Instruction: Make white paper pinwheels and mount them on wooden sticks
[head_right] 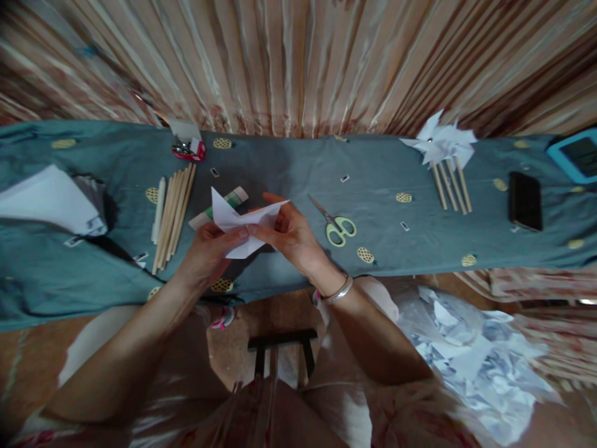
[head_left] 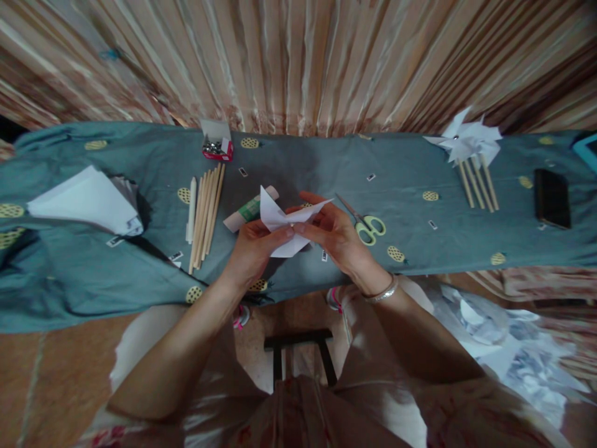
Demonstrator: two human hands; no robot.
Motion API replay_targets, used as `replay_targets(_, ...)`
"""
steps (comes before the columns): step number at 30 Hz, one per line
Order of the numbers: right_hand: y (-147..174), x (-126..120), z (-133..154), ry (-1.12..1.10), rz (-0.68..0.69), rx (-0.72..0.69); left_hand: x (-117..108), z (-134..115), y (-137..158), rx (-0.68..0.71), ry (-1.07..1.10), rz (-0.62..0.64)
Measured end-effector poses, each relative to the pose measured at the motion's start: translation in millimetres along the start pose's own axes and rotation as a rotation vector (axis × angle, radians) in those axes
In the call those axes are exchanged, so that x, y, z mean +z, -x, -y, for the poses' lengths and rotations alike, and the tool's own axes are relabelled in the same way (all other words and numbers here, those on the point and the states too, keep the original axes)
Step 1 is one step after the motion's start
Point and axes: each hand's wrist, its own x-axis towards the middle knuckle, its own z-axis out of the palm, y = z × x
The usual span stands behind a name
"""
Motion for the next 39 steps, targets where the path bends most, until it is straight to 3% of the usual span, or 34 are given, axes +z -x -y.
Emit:
replay_targets(13,2,1,4,0.027,-0.051,0.067,-3,6,-3,-0.063,0.116,0.067)
replay_targets(24,-4,6,-1,-0.146,-0.046,0.113,-1,10,-6,-0.071,0.12,0.002)
replay_targets(39,-12,6,-18,-0.178,-0.071,0.148,-2,14,-12,-0.112,0.13,-0.029)
